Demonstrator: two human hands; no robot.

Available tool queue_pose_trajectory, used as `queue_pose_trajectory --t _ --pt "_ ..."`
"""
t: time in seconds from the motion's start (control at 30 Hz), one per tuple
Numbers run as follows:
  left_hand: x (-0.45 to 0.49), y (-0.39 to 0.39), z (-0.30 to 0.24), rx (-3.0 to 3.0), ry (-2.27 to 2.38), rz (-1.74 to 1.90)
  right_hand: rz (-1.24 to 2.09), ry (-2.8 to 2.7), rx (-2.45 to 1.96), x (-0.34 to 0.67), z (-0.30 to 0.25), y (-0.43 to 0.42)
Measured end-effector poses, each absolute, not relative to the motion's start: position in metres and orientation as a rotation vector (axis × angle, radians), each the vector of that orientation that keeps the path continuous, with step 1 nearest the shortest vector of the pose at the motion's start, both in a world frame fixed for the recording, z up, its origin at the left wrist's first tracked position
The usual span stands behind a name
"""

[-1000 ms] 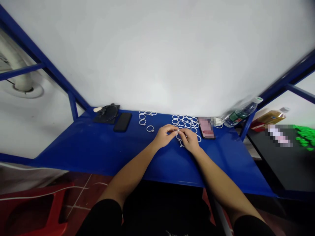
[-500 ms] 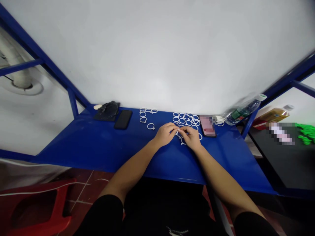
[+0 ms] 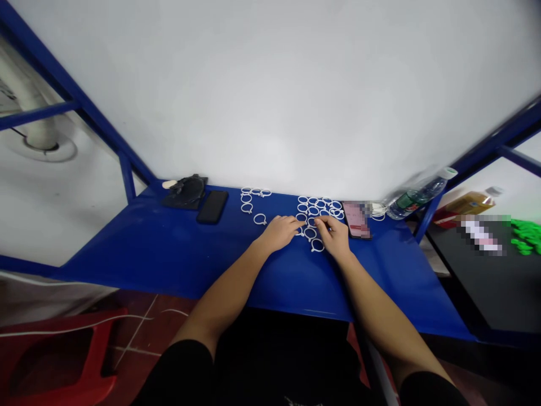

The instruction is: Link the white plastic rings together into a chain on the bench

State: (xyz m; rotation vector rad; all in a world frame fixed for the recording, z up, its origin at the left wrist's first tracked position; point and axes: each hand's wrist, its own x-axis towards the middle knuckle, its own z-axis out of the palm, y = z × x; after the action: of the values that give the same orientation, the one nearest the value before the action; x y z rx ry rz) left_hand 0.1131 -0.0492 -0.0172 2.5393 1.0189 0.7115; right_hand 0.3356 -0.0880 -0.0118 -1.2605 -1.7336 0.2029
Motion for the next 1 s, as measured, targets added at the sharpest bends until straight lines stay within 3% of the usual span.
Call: queue_pose_trajectory --t 0.43,0.6,0.7,0.83,1.0 --pt "0.109 -0.045 -0.023 2.379 1.08 0.651 0.179 -1.798 -1.246 0.334 -0.011 -0.089" --pt "0.075 -0.028 -0.016 2.326 1.485 0.821 0.15 -1.825 -1.239 0.334 -0.013 -0.089" --pt "0.04 -0.016 -0.016 2.226 1.706 0.666 0.152 -1.839 -1.232 0.334 -0.014 -0.089" --pt "0.02 -0.009 -0.021 2.131 1.637 0.455 0.156 -1.864 -1.219 0.334 -0.015 -0.088" --pt "0.05 -0.022 -0.014 2.147 1.451 0.707 0.214 -1.933 -1.195 0.33 -0.017 -0.089"
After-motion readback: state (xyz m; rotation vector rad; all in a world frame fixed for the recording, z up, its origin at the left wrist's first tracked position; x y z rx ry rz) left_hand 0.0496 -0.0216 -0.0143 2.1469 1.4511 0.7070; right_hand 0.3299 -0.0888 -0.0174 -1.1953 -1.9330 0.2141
